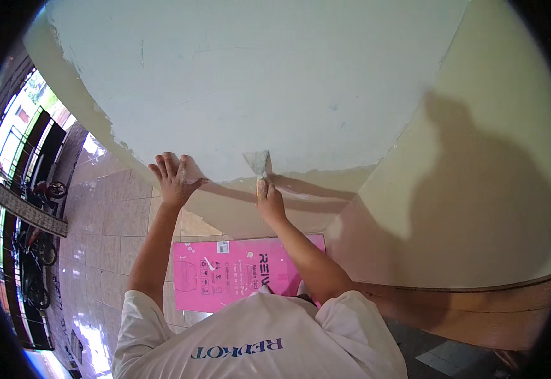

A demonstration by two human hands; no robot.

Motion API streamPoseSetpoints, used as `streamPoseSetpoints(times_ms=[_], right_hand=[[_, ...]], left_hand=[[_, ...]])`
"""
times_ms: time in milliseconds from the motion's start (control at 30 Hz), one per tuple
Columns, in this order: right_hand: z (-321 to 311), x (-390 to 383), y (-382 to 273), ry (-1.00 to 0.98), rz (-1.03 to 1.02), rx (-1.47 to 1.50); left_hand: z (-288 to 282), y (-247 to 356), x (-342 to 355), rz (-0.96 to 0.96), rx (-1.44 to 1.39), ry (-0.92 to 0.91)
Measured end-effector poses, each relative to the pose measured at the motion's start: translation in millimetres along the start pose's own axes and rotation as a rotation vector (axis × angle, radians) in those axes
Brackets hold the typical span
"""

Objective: The person applies and smooths wall putty onto a wall surface using a putty knife.

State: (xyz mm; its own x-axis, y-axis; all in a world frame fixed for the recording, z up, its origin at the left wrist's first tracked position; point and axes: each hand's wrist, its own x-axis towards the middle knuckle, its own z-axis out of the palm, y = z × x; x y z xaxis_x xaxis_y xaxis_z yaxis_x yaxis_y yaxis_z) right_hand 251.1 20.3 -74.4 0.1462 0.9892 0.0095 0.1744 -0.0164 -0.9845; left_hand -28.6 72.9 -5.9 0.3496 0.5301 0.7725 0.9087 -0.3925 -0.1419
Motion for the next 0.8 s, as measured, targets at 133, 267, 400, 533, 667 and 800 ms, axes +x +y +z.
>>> streamPoseSetpoints(times_ms=[133,267,400,533,667,800], right_hand=[[-9.4,-9.1,48.9,-0.048,-0.011,-0.176],[14.1,-30.9,24.8,-0.146,0.182,-0.149],[31.1,-17.0,-37.3,-0.053,0.019,-0.039],[32.1,-32.1,29.3,-0.106,0.191,-0.146],[49.4,-35.5,18.2,-0.088,0.191,-0.08],[55.0,-17.8,-25.3,0.003,0.009,0.031]], left_hand=[[15.1,3.9,2.9,-0.015,-0.013,-0.044],[18.4,-7.3,-8.1,0.04,0.052,0.001],[18.9,-4.6,-6.3,0.085,0.032,0.057],[22.2,-4.5,-8.5,0.051,0.03,0.066],[20.7,-4.9,-9.4,0.04,0.015,0.046],[17.4,-5.2,-6.3,0.094,0.023,0.067]])
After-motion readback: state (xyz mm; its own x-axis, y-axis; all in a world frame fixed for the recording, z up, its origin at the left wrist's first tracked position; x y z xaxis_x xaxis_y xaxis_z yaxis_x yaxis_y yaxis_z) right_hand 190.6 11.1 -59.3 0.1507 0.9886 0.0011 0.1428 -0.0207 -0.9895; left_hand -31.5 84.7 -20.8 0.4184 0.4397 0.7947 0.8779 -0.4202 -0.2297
